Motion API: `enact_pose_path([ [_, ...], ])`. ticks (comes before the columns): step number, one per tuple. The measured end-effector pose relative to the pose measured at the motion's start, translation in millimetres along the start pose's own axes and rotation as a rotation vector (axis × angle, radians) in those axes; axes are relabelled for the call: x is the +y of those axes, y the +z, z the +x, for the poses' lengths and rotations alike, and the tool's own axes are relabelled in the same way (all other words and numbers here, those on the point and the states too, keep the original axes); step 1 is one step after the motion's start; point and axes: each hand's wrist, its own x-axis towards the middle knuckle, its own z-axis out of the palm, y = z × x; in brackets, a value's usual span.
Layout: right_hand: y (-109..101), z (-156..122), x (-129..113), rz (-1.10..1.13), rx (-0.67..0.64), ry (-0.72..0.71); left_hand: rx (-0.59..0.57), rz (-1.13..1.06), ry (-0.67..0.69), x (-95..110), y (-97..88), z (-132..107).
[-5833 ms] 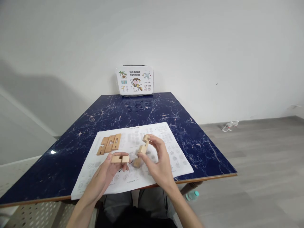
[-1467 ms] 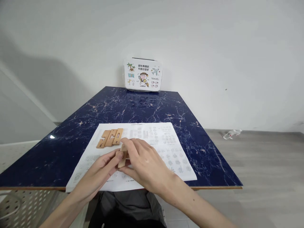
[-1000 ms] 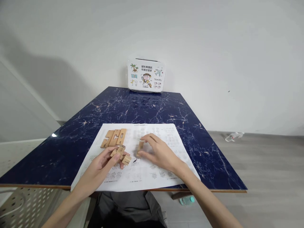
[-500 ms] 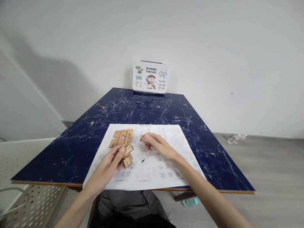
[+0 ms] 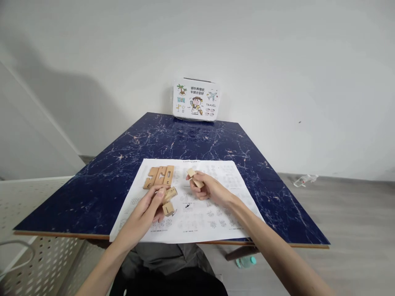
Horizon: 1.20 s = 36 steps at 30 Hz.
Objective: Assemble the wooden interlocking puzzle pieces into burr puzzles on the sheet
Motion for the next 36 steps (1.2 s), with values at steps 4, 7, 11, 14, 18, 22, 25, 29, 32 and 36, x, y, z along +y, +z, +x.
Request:
enact_pose_path([
  [4,2.2,-4.4,-4.6,-0.005,-0.068,-0.016,0.007,-0.033,-0.016,2.6,-0.6,-1.8],
  [7,3.1,-7.6,-5.4,-0.048,-0.142,-0.007,-0.024,-0.026,-0.006,4.0,-2.0,-2.3],
  [11,3.0,-8.6,-4.3,-0.122,-0.14,0.012,-0.021,0.017,0.021,3.1,-3.0,-1.3],
  [14,3.3,-8.2,-4.9,-0.19,-0.087,-0.017,-0.014,0.059,0.031,0.2,-3.2,0.3],
  [18,4.6,-8.5,-8.0,-0.173,-0.118,-0.006,0.051,0.13,0.066,-3.0,-2.7,2.7],
  [22,3.9,-11.1,-10.6,-0.161,-0.285,0.098,0.121,0.265,0.105,-1.1,-0.2,2.3],
  [25,2.4,-14.3,-11.9,-0.196,-0.36,0.171,0.154,0.336,0.131,-0.8,1.2,0.7],
  [29,-0.4,-16.4,-11.6,-0.231,-0.418,0.191,0.158,0.425,0.142,-4.9,3.2,-1.0],
  [32,-3.0,-14.8,-8.1,-0.241,-0.467,0.178,0.144,0.482,0.175,-5.1,6.4,-2.3],
  [36,-3.2,-11.0,-0.9,-0.237,-0.44,0.134,0.118,0.475,0.227,-1.1,9.9,-3.5],
])
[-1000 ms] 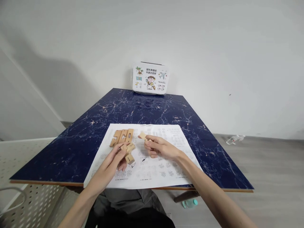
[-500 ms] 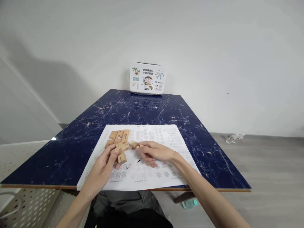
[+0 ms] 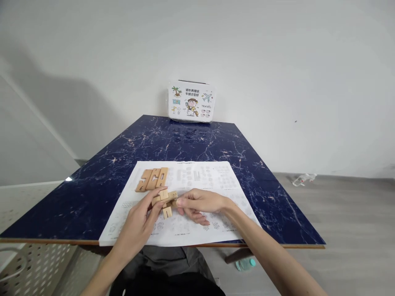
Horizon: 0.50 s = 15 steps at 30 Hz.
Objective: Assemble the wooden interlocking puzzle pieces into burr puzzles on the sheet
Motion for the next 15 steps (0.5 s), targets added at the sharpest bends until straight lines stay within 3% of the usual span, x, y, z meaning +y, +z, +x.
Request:
enact_pose_path([
  [6,9.3,5.1,0.7,-0.193,0.156,-0.111,-0.009,-0.027,-0.017,-2.6,0.5,1.2],
  [11,14.6,6.7,-2.1,-0.546,0.52,-0.14,-0.01,0.039,-0.054,-7.7,2.9,4.6],
  [15,12.5,7.7,-0.5,-0.662,0.636,-0.157,0.009,0.092,-0.048,-8.3,4.2,6.0],
])
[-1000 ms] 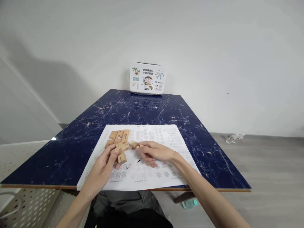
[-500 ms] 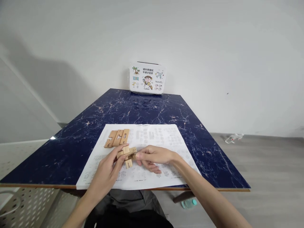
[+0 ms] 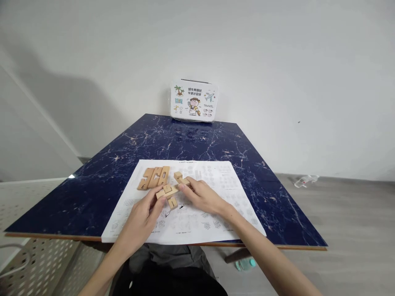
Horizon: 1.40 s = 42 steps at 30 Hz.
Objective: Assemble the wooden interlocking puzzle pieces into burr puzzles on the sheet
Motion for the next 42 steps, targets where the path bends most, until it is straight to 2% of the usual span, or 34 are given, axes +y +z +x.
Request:
enact_pose_path([
  [4,0.2,2.4,4.6,0.011,0.044,-0.012,0.0,0.006,0.003,0.9,0.6,0.0],
  [10,3.5,6.0,10.3,0.079,0.091,0.059,0.06,-0.032,-0.056,-1.2,-1.8,0.8],
  [16,0.5,5.9,3.6,0.007,0.188,-0.032,0.124,-0.173,-0.093,-1.4,-5.6,1.8],
  [23,3.9,0.2,3.1,0.072,0.074,-0.133,0.137,-0.165,-0.109,-5.5,-4.1,2.0],
  [31,11.7,-3.7,7.9,-0.042,0.11,-0.178,0.146,-0.032,-0.01,-4.2,-2.1,-2.8],
  [36,13.6,-5.9,10.2,-0.064,0.139,-0.142,0.084,-0.08,0.023,-2.8,-0.6,-2.8],
  [42,16.2,-7.7,9.7,-0.192,0.118,-0.186,0.134,-0.109,0.017,-3.2,2.4,-1.5],
])
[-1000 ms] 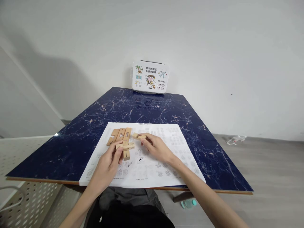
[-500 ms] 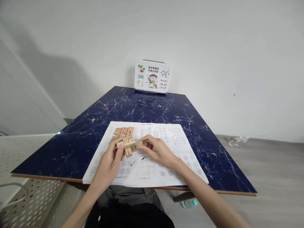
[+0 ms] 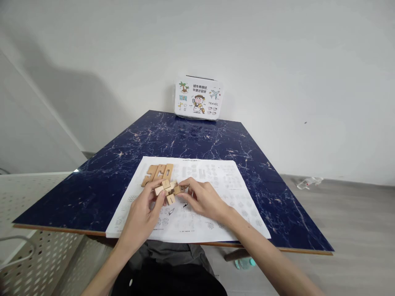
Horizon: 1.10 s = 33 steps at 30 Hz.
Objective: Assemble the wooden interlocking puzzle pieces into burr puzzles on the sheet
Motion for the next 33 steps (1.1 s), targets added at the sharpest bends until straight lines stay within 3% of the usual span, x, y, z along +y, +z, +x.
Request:
enact_pose_path([
  [3,1.3,-0.1,0.0,-0.051,0.027,-0.051,-0.021,-0.051,-0.015,-0.3,0.0,0.1],
  [8,1.2,0.2,-0.3,-0.127,0.1,-0.141,-0.004,0.052,0.065,-1.2,0.9,-2.8],
  [13,1.4,0.2,-1.1,-0.108,0.141,-0.181,-0.003,0.07,0.057,-0.4,1.7,-5.8],
  [28,2.4,-0.6,-5.8,0.053,0.154,-0.104,-0.038,0.019,0.035,0.6,-5.3,-4.2],
  [33,3.2,0.4,-5.8,0.011,0.144,-0.185,-0.082,0.001,0.02,2.9,-7.0,-3.6],
])
